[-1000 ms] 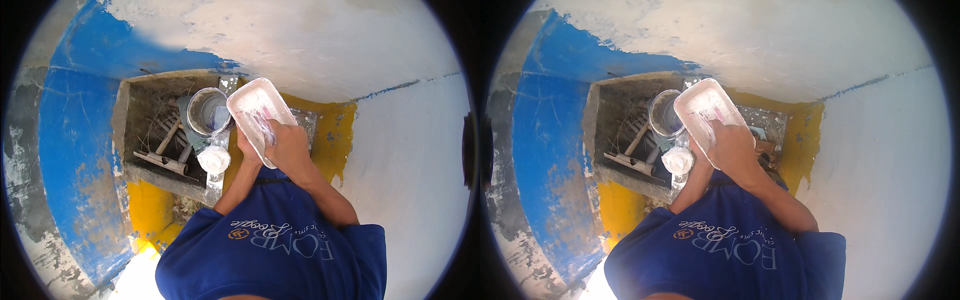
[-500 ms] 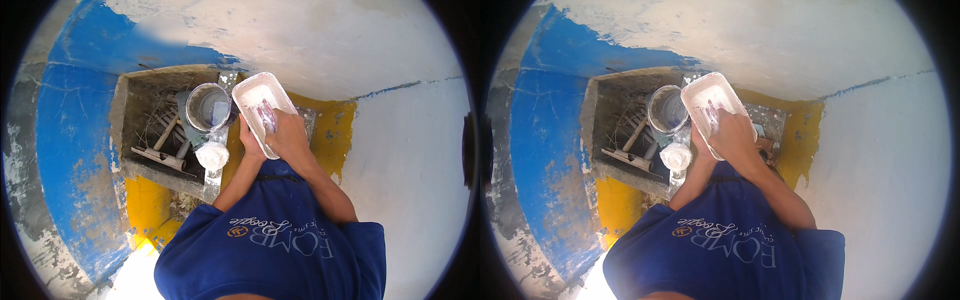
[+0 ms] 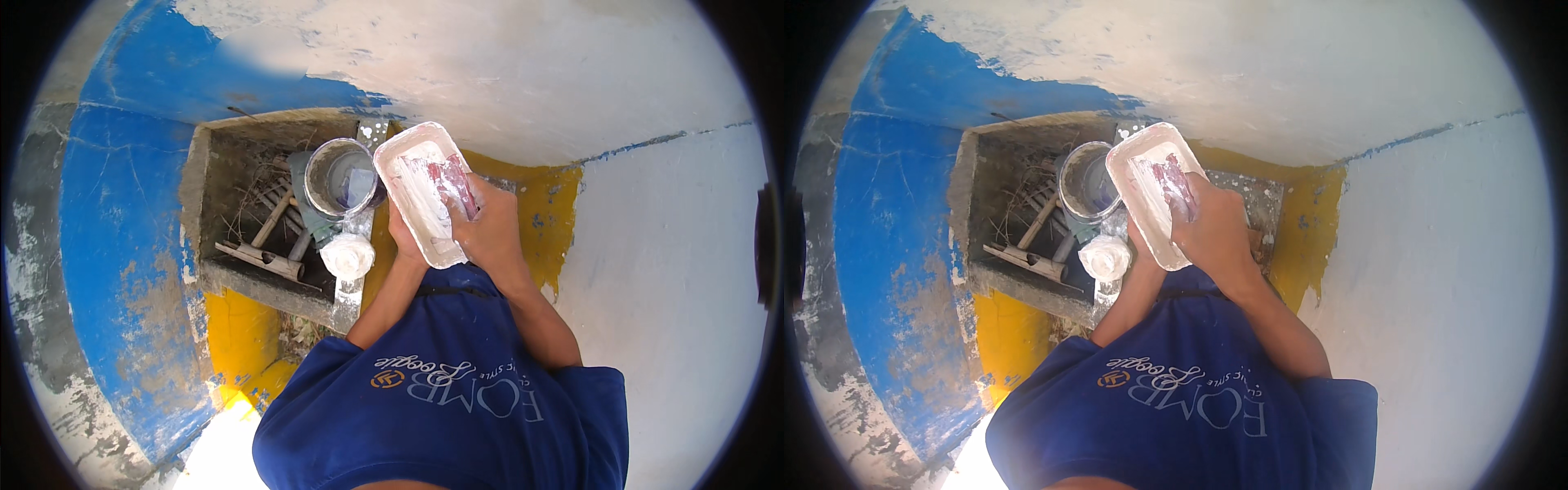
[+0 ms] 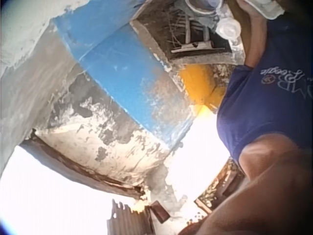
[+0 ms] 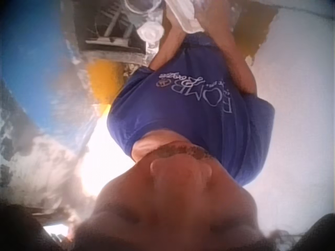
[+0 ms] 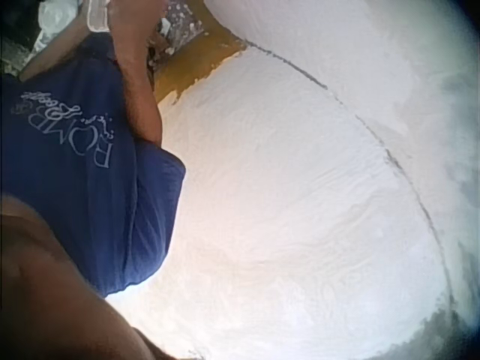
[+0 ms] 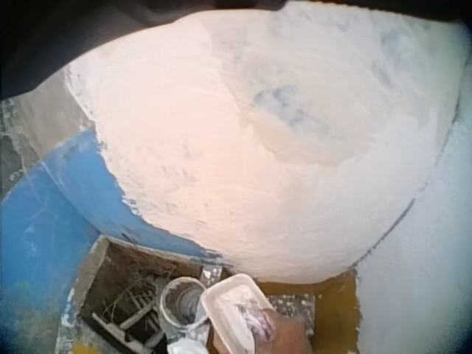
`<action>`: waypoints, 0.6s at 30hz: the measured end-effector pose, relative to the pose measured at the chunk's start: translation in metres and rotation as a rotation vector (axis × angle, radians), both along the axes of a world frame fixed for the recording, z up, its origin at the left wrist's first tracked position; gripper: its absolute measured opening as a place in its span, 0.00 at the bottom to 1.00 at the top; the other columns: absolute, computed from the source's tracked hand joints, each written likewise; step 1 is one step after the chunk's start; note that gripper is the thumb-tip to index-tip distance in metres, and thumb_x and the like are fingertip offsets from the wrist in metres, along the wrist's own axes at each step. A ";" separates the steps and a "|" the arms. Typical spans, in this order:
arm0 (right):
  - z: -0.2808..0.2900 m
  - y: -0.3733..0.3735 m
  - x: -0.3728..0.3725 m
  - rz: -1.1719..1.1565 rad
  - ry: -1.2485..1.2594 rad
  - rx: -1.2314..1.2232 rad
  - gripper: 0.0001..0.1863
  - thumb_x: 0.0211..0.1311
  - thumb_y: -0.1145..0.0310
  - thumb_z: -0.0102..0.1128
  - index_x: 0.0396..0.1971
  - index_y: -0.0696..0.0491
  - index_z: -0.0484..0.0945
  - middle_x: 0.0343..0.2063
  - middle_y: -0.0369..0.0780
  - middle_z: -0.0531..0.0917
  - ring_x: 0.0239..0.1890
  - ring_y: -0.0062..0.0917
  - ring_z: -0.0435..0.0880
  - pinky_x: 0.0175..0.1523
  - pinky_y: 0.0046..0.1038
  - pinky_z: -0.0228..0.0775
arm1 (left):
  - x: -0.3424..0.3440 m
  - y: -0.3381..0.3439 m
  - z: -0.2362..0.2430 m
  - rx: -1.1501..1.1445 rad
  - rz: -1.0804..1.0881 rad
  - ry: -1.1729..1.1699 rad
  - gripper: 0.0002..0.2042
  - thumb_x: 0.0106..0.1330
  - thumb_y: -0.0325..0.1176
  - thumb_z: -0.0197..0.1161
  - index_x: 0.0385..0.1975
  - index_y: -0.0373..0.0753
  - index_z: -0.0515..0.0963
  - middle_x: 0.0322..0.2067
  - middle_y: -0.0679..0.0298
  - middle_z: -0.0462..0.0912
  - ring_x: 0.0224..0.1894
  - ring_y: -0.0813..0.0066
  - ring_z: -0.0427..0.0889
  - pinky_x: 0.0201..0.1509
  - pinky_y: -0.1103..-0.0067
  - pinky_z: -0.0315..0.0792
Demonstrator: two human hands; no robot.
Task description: The person applies patching compound to a blue-and-white wall using a putty knife. They repeatedly scoop compound from a small plastic tray and spread it across the wall surface to cover gaps and uneven areas.
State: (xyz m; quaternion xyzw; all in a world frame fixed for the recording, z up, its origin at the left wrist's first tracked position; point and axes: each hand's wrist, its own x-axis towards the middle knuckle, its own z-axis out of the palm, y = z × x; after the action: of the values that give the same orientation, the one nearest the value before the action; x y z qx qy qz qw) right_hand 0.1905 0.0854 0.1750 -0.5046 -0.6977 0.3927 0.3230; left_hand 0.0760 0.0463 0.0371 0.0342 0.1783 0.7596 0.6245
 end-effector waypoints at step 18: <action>-0.014 0.004 0.021 -0.248 0.355 -0.117 0.10 0.60 0.77 0.65 0.42 0.60 0.84 0.27 0.39 0.87 0.28 0.13 0.78 0.35 0.23 0.72 | 0.004 -0.002 0.008 0.124 -0.278 -0.094 0.36 0.76 0.60 0.38 0.73 0.38 0.56 0.67 0.51 0.68 0.67 0.54 0.71 0.70 0.58 0.66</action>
State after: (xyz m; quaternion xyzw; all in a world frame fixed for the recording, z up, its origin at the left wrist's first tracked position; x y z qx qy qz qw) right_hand 0.2111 0.0890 0.1613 -0.5270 -0.5387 0.4725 0.4569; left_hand 0.0799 0.0443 0.0455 0.0614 0.0949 0.6760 0.7282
